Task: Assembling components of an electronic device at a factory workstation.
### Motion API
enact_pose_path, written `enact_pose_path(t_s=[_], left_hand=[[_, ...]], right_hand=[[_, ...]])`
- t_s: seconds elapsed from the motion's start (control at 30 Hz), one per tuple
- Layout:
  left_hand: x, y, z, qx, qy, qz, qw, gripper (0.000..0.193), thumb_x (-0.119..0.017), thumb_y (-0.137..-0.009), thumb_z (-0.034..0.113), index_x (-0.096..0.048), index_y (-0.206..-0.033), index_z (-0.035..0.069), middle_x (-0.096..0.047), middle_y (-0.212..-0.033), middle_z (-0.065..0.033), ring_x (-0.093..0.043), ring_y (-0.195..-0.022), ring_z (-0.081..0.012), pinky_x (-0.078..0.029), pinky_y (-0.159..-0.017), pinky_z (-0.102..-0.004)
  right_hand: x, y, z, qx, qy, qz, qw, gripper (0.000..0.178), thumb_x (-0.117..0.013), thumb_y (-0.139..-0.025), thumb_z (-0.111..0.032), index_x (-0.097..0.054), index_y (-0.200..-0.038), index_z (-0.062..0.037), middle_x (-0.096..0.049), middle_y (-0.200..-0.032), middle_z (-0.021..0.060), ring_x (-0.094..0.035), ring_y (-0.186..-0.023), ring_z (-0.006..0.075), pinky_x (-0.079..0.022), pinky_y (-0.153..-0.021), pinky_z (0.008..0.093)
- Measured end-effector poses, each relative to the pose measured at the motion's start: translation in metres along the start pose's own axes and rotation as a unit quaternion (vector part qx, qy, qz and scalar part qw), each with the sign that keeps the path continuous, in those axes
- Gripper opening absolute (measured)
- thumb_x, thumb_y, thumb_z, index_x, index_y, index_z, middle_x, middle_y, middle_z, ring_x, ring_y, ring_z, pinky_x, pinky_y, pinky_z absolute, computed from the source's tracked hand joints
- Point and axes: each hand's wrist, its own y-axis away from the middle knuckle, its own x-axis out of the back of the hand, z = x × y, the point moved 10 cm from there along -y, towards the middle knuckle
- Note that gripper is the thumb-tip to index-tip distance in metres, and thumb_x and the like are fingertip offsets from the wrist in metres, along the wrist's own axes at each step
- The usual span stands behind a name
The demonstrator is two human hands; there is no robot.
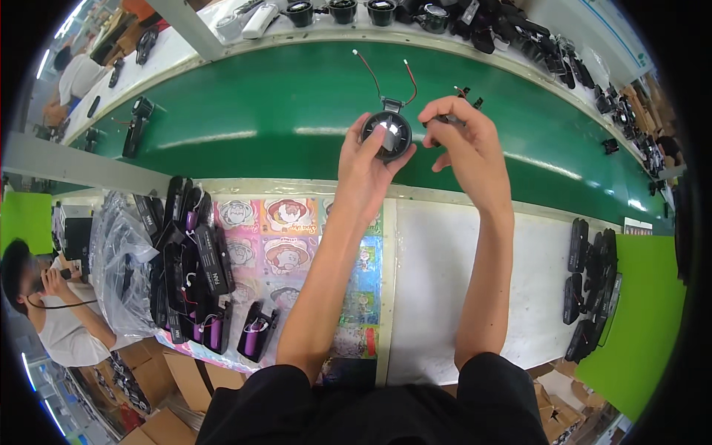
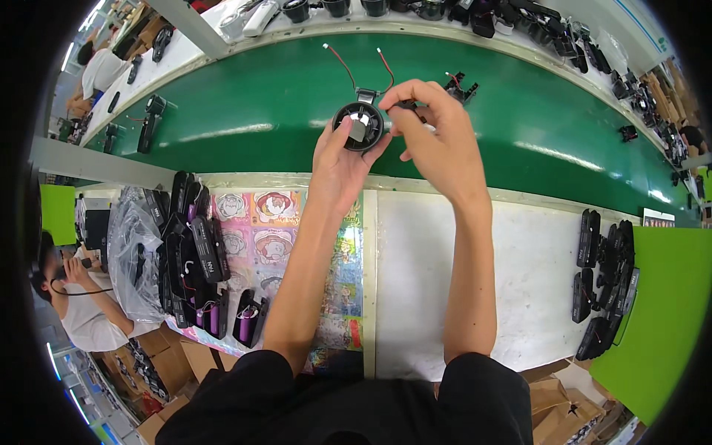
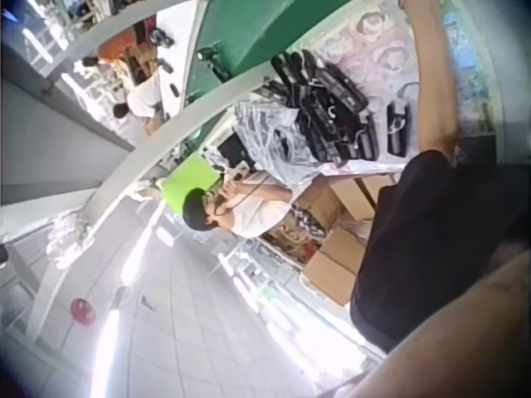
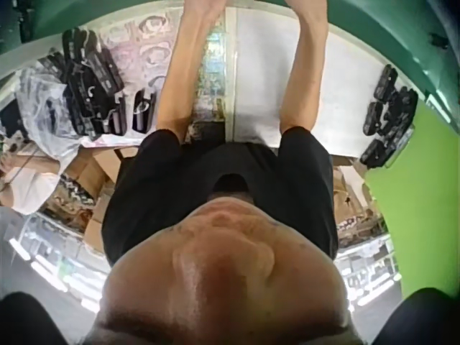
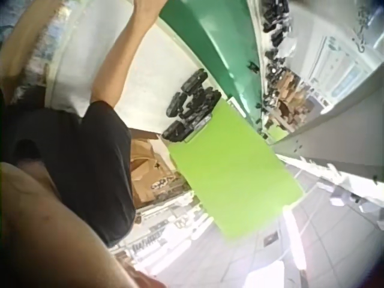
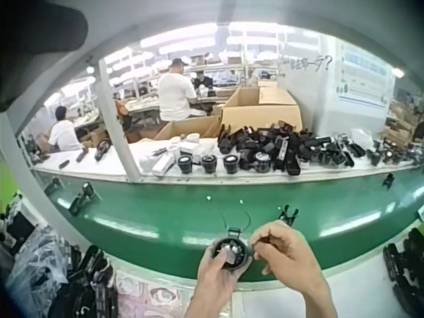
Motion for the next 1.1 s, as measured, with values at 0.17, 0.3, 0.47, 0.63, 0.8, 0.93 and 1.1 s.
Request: enact_pose_path(t_s=[0.17,0.3,0.47,0.63,0.8,0.93,1.1], left_hand=[[0.007,-0.001,0.000,-0.015,0.029,-0.001,0.999,0.051,-0.051,-0.091,0.022,-0.023,-0.129,0.002,-0.043,-0.117,-0.0145,-0.051,-0.104,-0.0216,-0.049,-0.085,-0.0399],[0.005,0.001,0.004,-0.034,0.035,-0.003,0.999,0.052,-0.052,-0.090,0.018,-0.023,-0.129,0.002,-0.041,-0.117,-0.0146,-0.049,-0.105,-0.0210,-0.048,-0.085,-0.0398],[0.002,0.005,0.006,-0.033,-0.057,0.026,0.997,0.054,-0.056,-0.087,0.013,-0.025,-0.129,0.000,-0.042,-0.116,-0.0148,-0.050,-0.105,-0.0214,-0.050,-0.084,-0.0430],[0.000,0.004,0.001,-0.026,-0.097,0.013,0.995,0.053,-0.058,-0.085,0.013,-0.030,-0.127,-0.003,-0.045,-0.113,-0.0149,-0.054,-0.101,-0.0224,-0.054,-0.080,-0.0446],[-0.008,0.005,-0.018,0.054,-0.004,-0.021,0.998,0.055,-0.060,-0.083,0.014,-0.031,-0.126,-0.004,-0.051,-0.109,-0.0163,-0.059,-0.094,-0.0250,-0.056,-0.076,-0.0441],[-0.008,0.006,-0.019,0.053,-0.060,-0.015,0.997,0.051,-0.058,-0.085,0.015,-0.033,-0.126,-0.004,-0.052,-0.108,-0.0160,-0.059,-0.095,-0.0240,-0.056,-0.075,-0.0439],[-0.011,0.007,-0.018,0.051,-0.087,-0.030,0.994,0.041,-0.055,-0.089,0.019,-0.040,-0.121,-0.001,-0.054,-0.104,-0.0118,-0.058,-0.094,-0.0192,-0.056,-0.074,-0.0424]], right_hand=[[-0.019,0.004,-0.014,0.133,0.173,0.039,0.975,0.019,-0.071,-0.072,-0.014,-0.062,-0.086,-0.0040,-0.054,-0.082,0.0031,-0.054,-0.066,0.0114,-0.046,-0.059,0.0262],[-0.022,0.006,-0.008,0.128,0.196,0.047,0.971,0.023,-0.075,-0.068,-0.012,-0.062,-0.086,-0.0038,-0.054,-0.081,0.0057,-0.053,-0.063,0.0142,-0.044,-0.058,0.0268],[-0.010,0.005,-0.005,0.120,0.191,0.057,0.973,0.018,-0.072,-0.070,-0.010,-0.062,-0.083,-0.0029,-0.055,-0.078,0.0068,-0.054,-0.064,0.0162,-0.044,-0.060,0.0278],[0.001,0.009,-0.006,0.101,0.188,-0.037,0.976,0.017,-0.068,-0.074,-0.010,-0.067,-0.090,-0.0048,-0.058,-0.082,0.0078,-0.056,-0.069,0.0178,-0.045,-0.064,0.0298],[0.018,0.009,-0.002,0.093,0.087,-0.059,0.990,0.025,-0.054,-0.082,-0.001,-0.065,-0.104,-0.0052,-0.056,-0.082,0.0052,-0.054,-0.077,0.0151,-0.045,-0.067,0.0269],[0.016,0.008,0.000,0.113,0.151,-0.053,0.981,0.024,-0.057,-0.081,-0.002,-0.065,-0.103,-0.0047,-0.060,-0.084,0.0049,-0.056,-0.080,0.0135,-0.044,-0.068,0.0249],[0.034,0.007,-0.008,0.075,0.063,0.031,0.995,0.020,-0.066,-0.077,-0.007,-0.066,-0.097,-0.0050,-0.065,-0.086,0.0048,-0.060,-0.083,0.0100,-0.046,-0.067,0.0240]])
